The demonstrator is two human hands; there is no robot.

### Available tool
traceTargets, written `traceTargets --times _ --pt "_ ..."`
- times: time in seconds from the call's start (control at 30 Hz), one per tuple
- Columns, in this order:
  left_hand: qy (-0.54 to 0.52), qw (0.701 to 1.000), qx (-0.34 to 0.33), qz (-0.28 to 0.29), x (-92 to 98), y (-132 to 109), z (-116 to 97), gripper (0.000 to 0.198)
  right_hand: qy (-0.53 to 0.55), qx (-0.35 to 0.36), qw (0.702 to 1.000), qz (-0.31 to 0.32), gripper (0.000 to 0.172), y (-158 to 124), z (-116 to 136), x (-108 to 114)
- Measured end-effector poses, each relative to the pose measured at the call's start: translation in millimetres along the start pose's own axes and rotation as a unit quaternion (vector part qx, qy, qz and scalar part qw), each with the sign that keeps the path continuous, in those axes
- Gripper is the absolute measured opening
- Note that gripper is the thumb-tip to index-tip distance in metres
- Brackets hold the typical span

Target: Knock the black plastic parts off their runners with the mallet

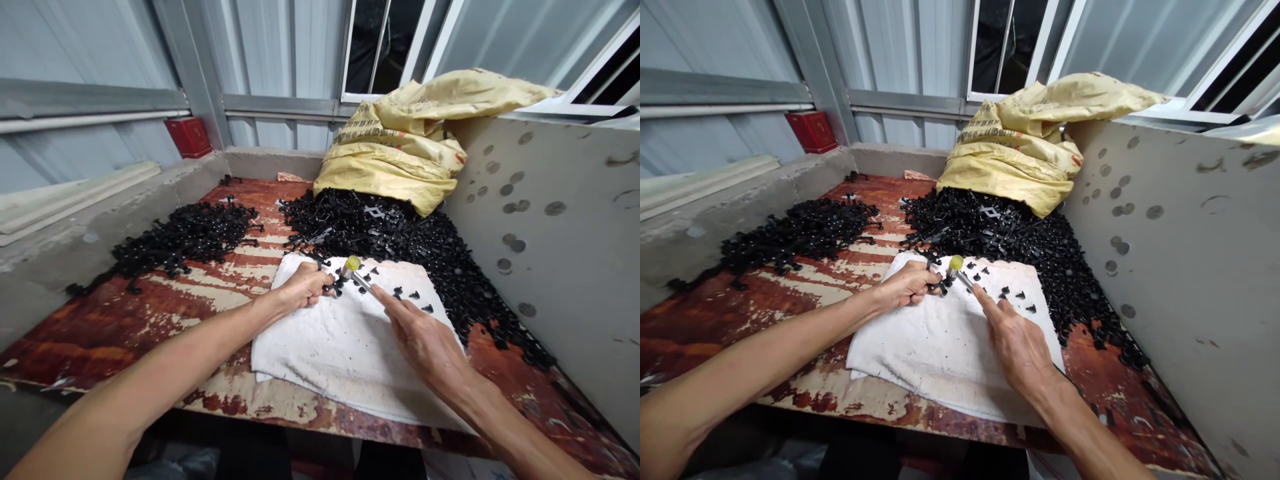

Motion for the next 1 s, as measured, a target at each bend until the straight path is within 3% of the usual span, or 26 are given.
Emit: traceTargets --times 0.13,0.23,0.3,0.5,0.73,1.0 --pt "-0.029 0.999 -0.028 0.023 9.0 -1 -18 0.020 0.192 -0.077 0.978 -0.003 0.052 -5 -7 -2" --pt "-0.027 0.997 -0.072 0.000 12.1 13 -39 0.023 0.297 -0.149 0.943 0.029 0.057 -11 -12 -9" --pt "-0.007 0.998 -0.064 -0.013 8.8 27 -47 0.025 0.332 -0.180 0.924 0.060 0.057 -13 -13 -14" --pt "0.020 0.999 -0.014 -0.026 -2.2 56 -34 0.026 0.373 -0.228 0.895 0.088 0.064 -10 -15 -14" --pt "-0.010 0.999 0.029 -0.030 14.3 51 -29 0.026 0.381 -0.219 0.894 0.089 0.064 -10 -18 -14" --pt "-0.038 0.999 0.034 -0.015 3.2 50 -25 0.024 0.408 -0.257 0.871 0.097 0.069 -10 -10 -9"
Point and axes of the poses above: each hand's wrist, its own y-axis towards the middle knuckle, its own x-axis out of the back of the hand, z = x × y, the point moved 2 cm from there along y, towards the middle knuckle, and after that the axes turned 12 degrees about -x, right-handed, at the moved point
